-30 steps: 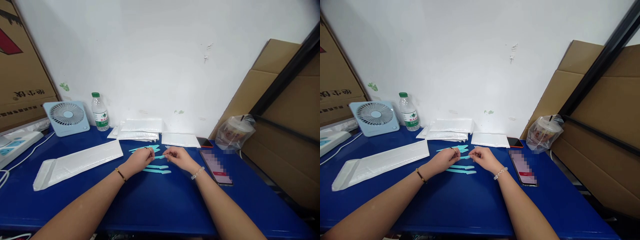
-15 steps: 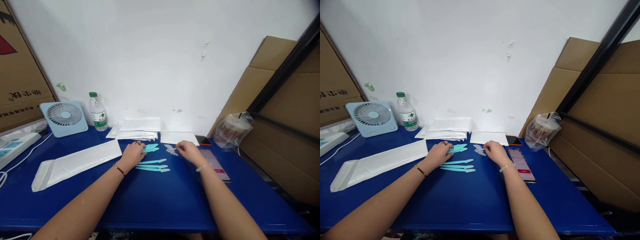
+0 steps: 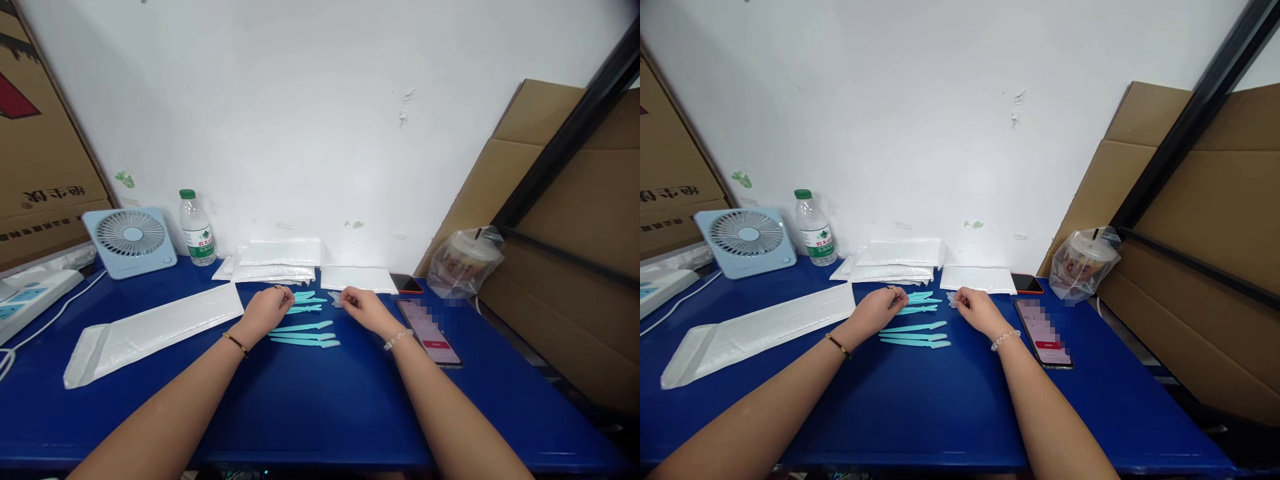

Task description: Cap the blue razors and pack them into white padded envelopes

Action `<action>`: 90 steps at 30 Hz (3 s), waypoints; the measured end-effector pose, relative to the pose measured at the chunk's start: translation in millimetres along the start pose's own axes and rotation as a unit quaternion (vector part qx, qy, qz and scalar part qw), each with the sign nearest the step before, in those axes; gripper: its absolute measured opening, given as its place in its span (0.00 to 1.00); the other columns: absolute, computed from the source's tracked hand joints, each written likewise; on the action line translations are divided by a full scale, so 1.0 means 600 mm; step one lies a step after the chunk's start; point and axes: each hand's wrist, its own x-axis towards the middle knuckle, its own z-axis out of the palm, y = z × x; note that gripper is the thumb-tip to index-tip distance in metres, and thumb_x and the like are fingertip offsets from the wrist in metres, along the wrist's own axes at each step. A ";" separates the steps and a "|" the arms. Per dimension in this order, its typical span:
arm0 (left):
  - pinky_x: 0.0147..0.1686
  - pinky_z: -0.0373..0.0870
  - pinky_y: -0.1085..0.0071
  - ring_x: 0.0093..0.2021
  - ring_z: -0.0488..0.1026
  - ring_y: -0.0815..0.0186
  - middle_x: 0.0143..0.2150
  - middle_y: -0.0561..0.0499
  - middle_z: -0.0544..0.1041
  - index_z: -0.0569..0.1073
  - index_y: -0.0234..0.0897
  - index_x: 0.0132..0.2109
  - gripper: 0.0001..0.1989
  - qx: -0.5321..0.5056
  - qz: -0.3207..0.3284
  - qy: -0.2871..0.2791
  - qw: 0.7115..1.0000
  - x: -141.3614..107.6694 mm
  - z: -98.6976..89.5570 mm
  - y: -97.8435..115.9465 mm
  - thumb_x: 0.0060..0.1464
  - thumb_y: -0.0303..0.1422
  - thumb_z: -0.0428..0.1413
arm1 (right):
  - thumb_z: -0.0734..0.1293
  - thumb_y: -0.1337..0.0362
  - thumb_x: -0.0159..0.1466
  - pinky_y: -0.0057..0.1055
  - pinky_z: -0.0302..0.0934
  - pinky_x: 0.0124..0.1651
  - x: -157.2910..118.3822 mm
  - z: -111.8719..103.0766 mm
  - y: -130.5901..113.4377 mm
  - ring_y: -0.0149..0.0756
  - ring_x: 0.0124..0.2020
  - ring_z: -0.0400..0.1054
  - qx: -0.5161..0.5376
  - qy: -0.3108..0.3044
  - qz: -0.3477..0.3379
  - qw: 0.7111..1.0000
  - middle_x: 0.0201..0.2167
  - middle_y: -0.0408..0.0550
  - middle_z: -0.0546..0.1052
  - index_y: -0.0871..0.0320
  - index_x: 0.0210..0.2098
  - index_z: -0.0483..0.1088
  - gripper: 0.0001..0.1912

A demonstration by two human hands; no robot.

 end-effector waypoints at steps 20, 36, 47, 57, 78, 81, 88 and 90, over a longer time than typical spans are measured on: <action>0.28 0.59 0.72 0.31 0.69 0.66 0.31 0.52 0.75 0.72 0.39 0.34 0.13 -0.101 -0.015 -0.025 0.994 0.002 0.000 0.008 0.56 0.40 0.46 | 0.61 0.60 0.62 0.25 0.55 0.30 0.002 0.006 -0.012 0.29 0.27 0.62 0.097 0.014 -0.011 0.995 0.28 0.43 0.72 0.58 0.33 0.69 0.09; 0.39 0.60 0.67 0.45 0.69 0.59 0.43 0.49 0.74 0.74 0.41 0.42 0.10 0.058 0.060 -0.019 0.996 0.005 0.014 -0.006 0.53 0.35 0.53 | 0.61 0.70 0.59 0.28 0.58 0.35 0.004 0.000 0.021 0.32 0.30 0.66 -0.042 0.037 -0.011 0.998 0.31 0.47 0.74 0.58 0.34 0.73 0.09; 0.31 0.57 0.71 0.32 0.71 0.65 0.33 0.51 0.75 0.72 0.39 0.33 0.10 0.028 0.040 -0.027 0.998 0.007 0.011 -0.006 0.56 0.32 0.47 | 0.62 0.68 0.60 0.26 0.54 0.32 0.008 0.022 0.028 0.32 0.31 0.66 -0.163 -0.016 -0.023 0.986 0.32 0.47 0.72 0.58 0.31 0.70 0.06; 0.28 0.59 0.73 0.29 0.69 0.66 0.30 0.53 0.74 0.67 0.40 0.37 0.12 -0.145 0.009 -0.022 0.989 0.002 0.015 -0.004 0.59 0.39 0.42 | 0.59 0.58 0.64 0.27 0.59 0.30 0.009 0.024 0.010 0.29 0.25 0.66 0.149 0.007 0.007 0.989 0.28 0.43 0.73 0.57 0.36 0.68 0.10; 0.32 0.63 0.72 0.32 0.69 0.67 0.36 0.53 0.74 0.70 0.41 0.43 0.11 -0.126 0.027 0.002 0.992 0.005 0.011 0.002 0.55 0.38 0.49 | 0.72 0.53 0.51 0.29 0.66 0.29 0.013 0.023 -0.009 0.35 0.26 0.73 0.388 0.061 0.078 0.917 0.23 0.49 0.78 0.62 0.33 0.75 0.18; 0.32 0.63 0.72 0.32 0.69 0.68 0.35 0.54 0.73 0.70 0.41 0.42 0.10 -0.133 0.027 0.008 0.991 0.005 0.012 0.002 0.55 0.38 0.49 | 0.72 0.54 0.51 0.29 0.65 0.29 0.012 0.022 -0.012 0.35 0.26 0.73 0.407 0.054 0.079 0.909 0.23 0.49 0.78 0.62 0.33 0.74 0.17; 0.32 0.62 0.72 0.32 0.68 0.68 0.35 0.54 0.72 0.69 0.41 0.43 0.10 -0.143 0.026 0.015 0.989 0.004 0.011 0.005 0.55 0.37 0.49 | 0.72 0.54 0.51 0.29 0.66 0.29 0.013 0.031 -0.016 0.35 0.27 0.74 0.427 0.032 0.081 0.900 0.24 0.48 0.77 0.62 0.33 0.74 0.17; 0.32 0.63 0.72 0.32 0.68 0.68 0.35 0.54 0.72 0.69 0.41 0.43 0.10 -0.144 0.023 0.013 0.989 0.003 0.011 0.009 0.55 0.37 0.49 | 0.72 0.54 0.51 0.28 0.66 0.29 0.013 0.035 -0.018 0.35 0.27 0.74 0.436 0.025 0.079 0.896 0.25 0.48 0.77 0.62 0.33 0.74 0.17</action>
